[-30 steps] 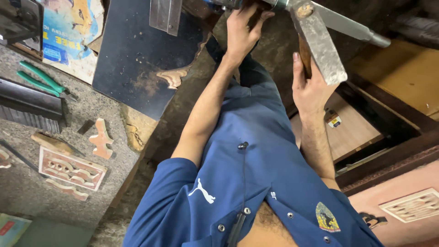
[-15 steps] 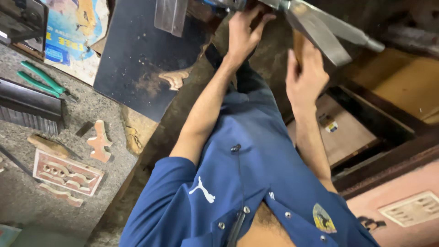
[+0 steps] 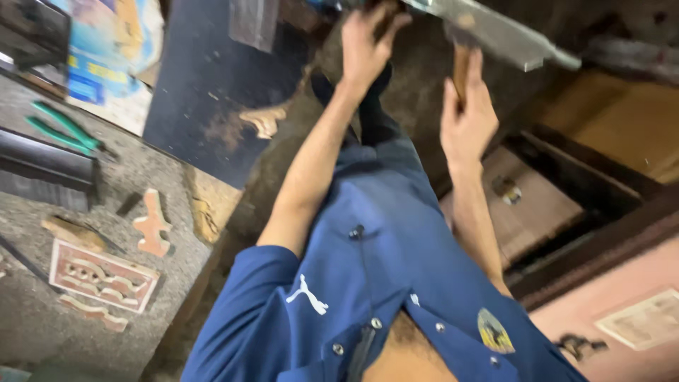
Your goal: The person bends a thin metal strip by hand and in a bench vise, hammering it to curve it, and repeatedly test-fits the curved piece against a wooden template on the workbench, adjusting the bend between fits.
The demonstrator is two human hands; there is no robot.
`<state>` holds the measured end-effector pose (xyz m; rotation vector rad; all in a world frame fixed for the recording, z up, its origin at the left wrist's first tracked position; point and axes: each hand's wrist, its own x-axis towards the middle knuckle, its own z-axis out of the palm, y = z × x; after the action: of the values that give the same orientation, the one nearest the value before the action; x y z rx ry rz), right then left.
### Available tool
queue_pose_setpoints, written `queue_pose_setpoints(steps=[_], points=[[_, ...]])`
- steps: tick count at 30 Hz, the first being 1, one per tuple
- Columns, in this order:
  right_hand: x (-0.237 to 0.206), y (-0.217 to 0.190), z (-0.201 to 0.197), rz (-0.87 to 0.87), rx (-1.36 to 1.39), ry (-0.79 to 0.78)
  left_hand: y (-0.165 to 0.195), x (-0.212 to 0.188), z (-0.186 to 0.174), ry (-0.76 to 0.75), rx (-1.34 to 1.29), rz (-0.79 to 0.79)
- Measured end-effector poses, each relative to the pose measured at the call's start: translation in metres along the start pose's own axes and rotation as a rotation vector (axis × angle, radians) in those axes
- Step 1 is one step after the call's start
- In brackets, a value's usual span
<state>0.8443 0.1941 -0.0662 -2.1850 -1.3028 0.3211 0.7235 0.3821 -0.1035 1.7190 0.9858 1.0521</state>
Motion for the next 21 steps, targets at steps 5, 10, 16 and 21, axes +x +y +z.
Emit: queue_pose_setpoints(steps=[5, 10, 16, 21], points=[[-0.029, 0.013, -0.031, 0.070, 0.180, -0.049, 0.003, -0.009, -0.002, -0.039, -0.094, -0.030], [-0.024, -0.003, -0.040, 0.263, 0.453, -0.195, 0.005, -0.039, -0.017, -0.154, -0.726, -0.350], [-0.008, -0.028, -0.024, -0.039, 0.372, -0.414, 0.044, -0.073, -0.087, 0.003, -0.925, -0.347], [-0.010, -0.072, 0.027, -0.275, 0.418, -0.664, 0.080, -0.114, -0.167, 0.173, -0.937, -0.463]])
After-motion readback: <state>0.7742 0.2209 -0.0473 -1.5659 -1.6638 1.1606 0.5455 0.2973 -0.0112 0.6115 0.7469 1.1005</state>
